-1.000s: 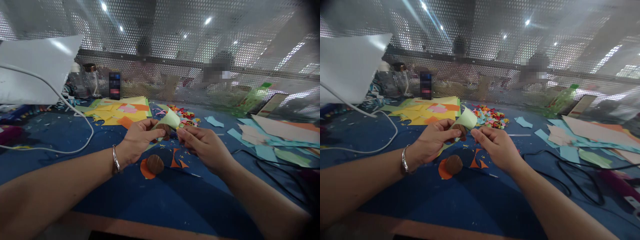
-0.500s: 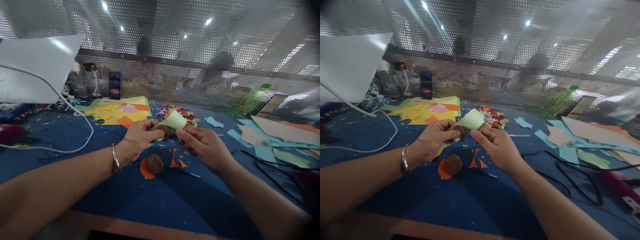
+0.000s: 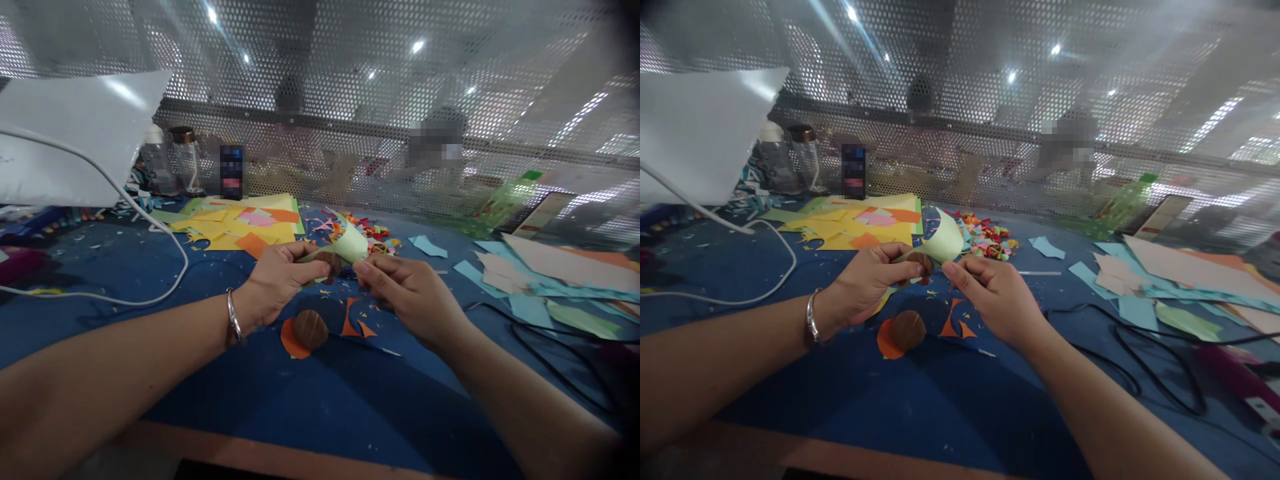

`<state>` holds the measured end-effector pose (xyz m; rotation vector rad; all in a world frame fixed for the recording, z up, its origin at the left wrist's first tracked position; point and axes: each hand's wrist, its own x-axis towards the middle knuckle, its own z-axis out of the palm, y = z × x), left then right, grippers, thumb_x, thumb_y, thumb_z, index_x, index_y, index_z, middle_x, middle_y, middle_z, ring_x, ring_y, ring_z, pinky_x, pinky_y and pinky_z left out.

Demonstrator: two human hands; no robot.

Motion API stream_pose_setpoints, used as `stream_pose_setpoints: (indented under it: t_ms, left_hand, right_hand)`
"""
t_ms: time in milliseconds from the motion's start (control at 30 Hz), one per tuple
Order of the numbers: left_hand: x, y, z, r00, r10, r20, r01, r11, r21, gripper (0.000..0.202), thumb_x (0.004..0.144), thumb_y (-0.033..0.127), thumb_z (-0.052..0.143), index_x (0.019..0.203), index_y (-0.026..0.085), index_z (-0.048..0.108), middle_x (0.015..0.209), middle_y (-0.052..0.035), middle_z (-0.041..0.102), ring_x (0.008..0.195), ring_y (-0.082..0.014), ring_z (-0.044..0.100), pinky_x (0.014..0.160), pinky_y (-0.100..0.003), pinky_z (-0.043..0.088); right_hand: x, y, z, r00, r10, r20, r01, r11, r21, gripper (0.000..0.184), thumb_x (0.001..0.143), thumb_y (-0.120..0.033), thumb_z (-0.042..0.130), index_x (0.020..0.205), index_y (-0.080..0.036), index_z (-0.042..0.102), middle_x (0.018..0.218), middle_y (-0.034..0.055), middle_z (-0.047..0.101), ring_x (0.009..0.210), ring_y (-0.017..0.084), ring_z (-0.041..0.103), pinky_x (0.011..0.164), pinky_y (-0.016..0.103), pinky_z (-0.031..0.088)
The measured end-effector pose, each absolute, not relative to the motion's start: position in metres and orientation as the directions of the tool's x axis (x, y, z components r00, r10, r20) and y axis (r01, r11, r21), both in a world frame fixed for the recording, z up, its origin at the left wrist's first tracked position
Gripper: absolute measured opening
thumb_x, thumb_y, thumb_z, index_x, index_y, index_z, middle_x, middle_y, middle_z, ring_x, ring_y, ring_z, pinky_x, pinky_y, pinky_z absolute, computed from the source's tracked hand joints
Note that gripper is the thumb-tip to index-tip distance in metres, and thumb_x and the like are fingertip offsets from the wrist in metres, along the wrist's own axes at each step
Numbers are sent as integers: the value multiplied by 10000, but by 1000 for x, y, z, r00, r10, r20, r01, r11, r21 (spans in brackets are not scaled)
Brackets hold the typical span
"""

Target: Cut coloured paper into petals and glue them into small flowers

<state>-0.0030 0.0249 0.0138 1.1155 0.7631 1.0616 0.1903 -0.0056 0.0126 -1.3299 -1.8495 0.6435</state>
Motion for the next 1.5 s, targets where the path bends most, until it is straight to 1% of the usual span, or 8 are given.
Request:
stream_pose_setpoints:
  t_ms: [367, 500, 733, 867, 1067, 1200, 1367, 1500]
  left_hand:
    - [-6, 28, 10, 393, 918, 49, -284, 70, 956, 68, 662, 123, 774, 691, 121, 712, 600, 1, 678, 513, -58, 506, 600, -224, 415]
    - [-6, 28, 11, 403, 914, 35, -290, 91, 953, 89, 668, 151, 790, 715, 122, 720, 618, -6, 680, 528, -67, 523, 601, -231, 418]
    - [-5, 27, 12, 357, 930, 87, -256, 7, 967, 77, 672, 130, 775, 722, 125, 717, 635, 8, 678, 574, -71, 546, 628, -223, 418]
    - [-6, 26, 12, 344, 932, 114, -229, -34, 973, 80, 674, 137, 778, 706, 138, 706, 633, 23, 662, 592, -72, 544, 629, -222, 412]
    - [-4, 24, 15, 365, 929, 66, -239, 25, 971, 61, 671, 116, 760, 675, 136, 703, 612, 15, 652, 565, -78, 517, 628, -243, 413]
    - [-4, 25, 15, 383, 923, 27, -246, 74, 967, 58, 662, 106, 760, 664, 122, 704, 613, 1, 657, 564, -82, 522, 639, -254, 416]
    - [-5, 27, 12, 402, 914, 46, -244, 58, 968, 76, 654, 134, 781, 690, 115, 716, 619, 1, 661, 566, -77, 519, 633, -247, 408]
    - [-5, 28, 11, 385, 921, 59, -269, 50, 962, 117, 632, 118, 789, 721, 113, 713, 637, -2, 675, 599, -90, 560, 653, -250, 419]
  right_hand:
    - [191, -7, 17, -173, 931, 322, 662, 352, -662, 509, 903, -613, 492, 619, -193, 527, 523, -53, 345, 470, 91, 289, 438, 237, 240]
    - [191, -7, 19, -182, 917, 355, 679, 378, -630, 507, 912, -593, 488, 609, -190, 540, 534, -38, 395, 488, 99, 331, 457, 238, 275]
    - [190, -5, 14, -149, 922, 358, 672, 361, -647, 500, 916, -590, 500, 623, -187, 548, 529, -46, 375, 480, 95, 328, 455, 235, 274]
    - [190, -5, 13, -144, 922, 360, 651, 362, -667, 507, 905, -606, 510, 636, -183, 583, 534, -34, 418, 484, 100, 354, 458, 239, 287]
    - [191, -5, 10, -121, 934, 337, 635, 334, -697, 510, 888, -628, 529, 647, -187, 611, 522, -29, 448, 471, 101, 371, 434, 238, 289]
    - [192, -5, 10, -123, 937, 326, 635, 327, -700, 508, 884, -629, 534, 650, -187, 623, 552, -14, 499, 510, 113, 432, 466, 238, 337]
    - [191, -5, 11, -148, 929, 338, 640, 351, -684, 512, 891, -624, 523, 634, -188, 602, 531, -23, 462, 495, 110, 400, 457, 237, 313]
    - [192, -4, 12, -140, 935, 325, 640, 336, -690, 516, 892, -628, 519, 629, -189, 588, 510, -36, 430, 471, 101, 361, 448, 236, 292]
